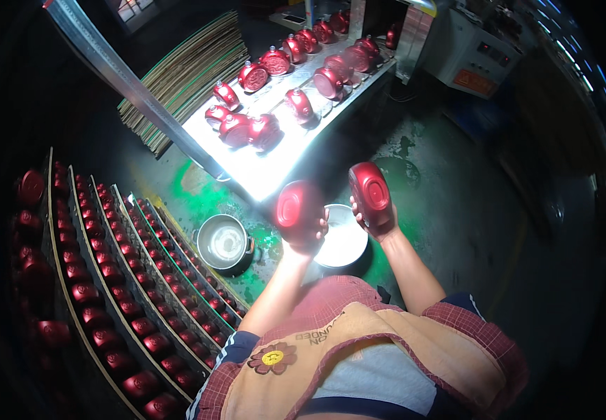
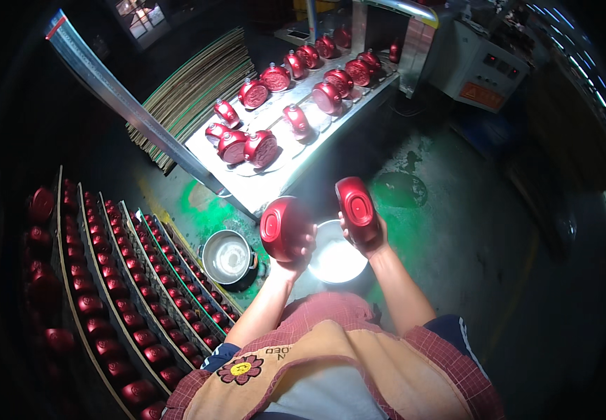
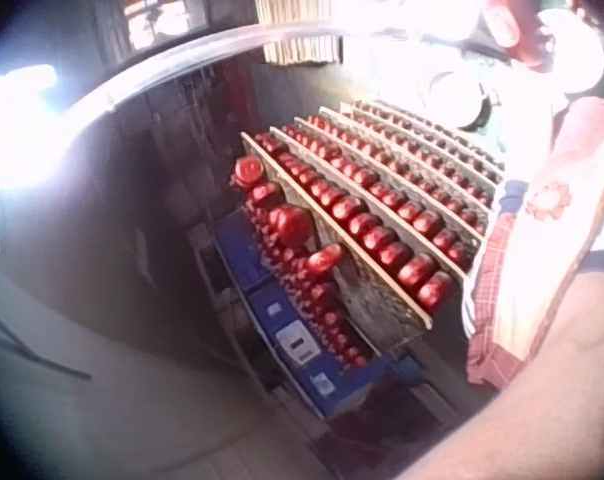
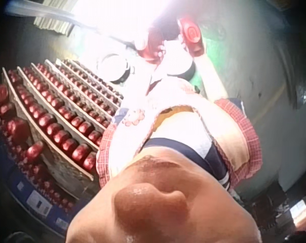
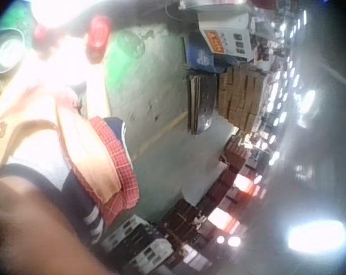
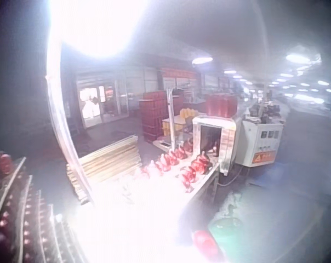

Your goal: The person repeatedly picks up red plastic containers from a rack and places them into a metal tray with circular indentations. They handle the containers one at a time, moving between the rack and the tray throughout the clip.

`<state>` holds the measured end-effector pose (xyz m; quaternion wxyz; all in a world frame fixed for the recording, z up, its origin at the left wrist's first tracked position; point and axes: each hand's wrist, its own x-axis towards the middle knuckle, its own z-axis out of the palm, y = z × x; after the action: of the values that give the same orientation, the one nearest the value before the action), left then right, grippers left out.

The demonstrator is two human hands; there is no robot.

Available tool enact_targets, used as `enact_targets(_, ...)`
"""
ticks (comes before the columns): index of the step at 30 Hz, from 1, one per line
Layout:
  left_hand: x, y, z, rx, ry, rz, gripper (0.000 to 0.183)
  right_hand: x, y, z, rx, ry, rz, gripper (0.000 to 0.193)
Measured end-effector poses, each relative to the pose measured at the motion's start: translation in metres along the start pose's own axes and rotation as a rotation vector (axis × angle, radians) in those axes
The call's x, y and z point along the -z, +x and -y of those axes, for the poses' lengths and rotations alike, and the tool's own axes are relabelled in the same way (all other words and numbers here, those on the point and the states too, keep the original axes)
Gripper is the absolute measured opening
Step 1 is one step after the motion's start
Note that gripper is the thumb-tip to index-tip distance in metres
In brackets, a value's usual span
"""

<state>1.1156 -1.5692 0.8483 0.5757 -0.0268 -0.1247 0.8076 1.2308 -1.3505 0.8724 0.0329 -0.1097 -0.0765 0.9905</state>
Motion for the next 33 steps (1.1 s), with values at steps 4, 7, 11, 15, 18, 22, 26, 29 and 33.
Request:
enact_targets(4,-0.001,-0.048,0.004,-0.266,0.122,-0.295,0.051,0.025,0.012,-0.001,-0.099,0.033,0.0,0.06)
enact_targets(7,-0.023,-0.109,0.025,-0.503,0.292,-0.613,0.042,0.043,0.024,-0.011,-0.186,-0.112,-0.12,0.067)
enact_targets(11,-0.074,-0.185,0.066,-0.815,0.572,-0.609,0.05,0.045,0.043,-0.044,-0.388,-0.296,-0.189,0.054)
enact_targets(15,-0.136,-0.252,0.105,-1.079,0.854,-0.597,0.057,0.015,0.068,-0.097,-0.312,-0.528,-0.079,0.045)
enact_targets(18,-0.205,-0.31,0.14,-1.302,1.162,-0.729,0.061,-0.037,0.086,-0.143,-0.344,-0.699,0.094,0.054)
enact_targets(22,-0.327,-0.408,0.188,-1.614,1.734,-1.021,0.061,-0.145,0.091,-0.223,-0.31,-0.755,0.538,0.064)
enact_targets(26,-0.416,-0.504,0.193,-1.689,2.21,-1.683,0.055,-0.277,0.063,-0.338,0.003,-0.814,0.762,0.058)
enact_targets(29,-0.452,-0.584,0.153,-1.55,2.631,-1.872,0.049,-0.362,0.017,-0.427,0.243,-1.006,1.054,0.057)
enact_targets(33,-0.472,-0.668,0.086,-1.421,2.765,-1.853,0.048,-0.441,-0.032,-0.555,0.596,-1.238,1.428,0.056)
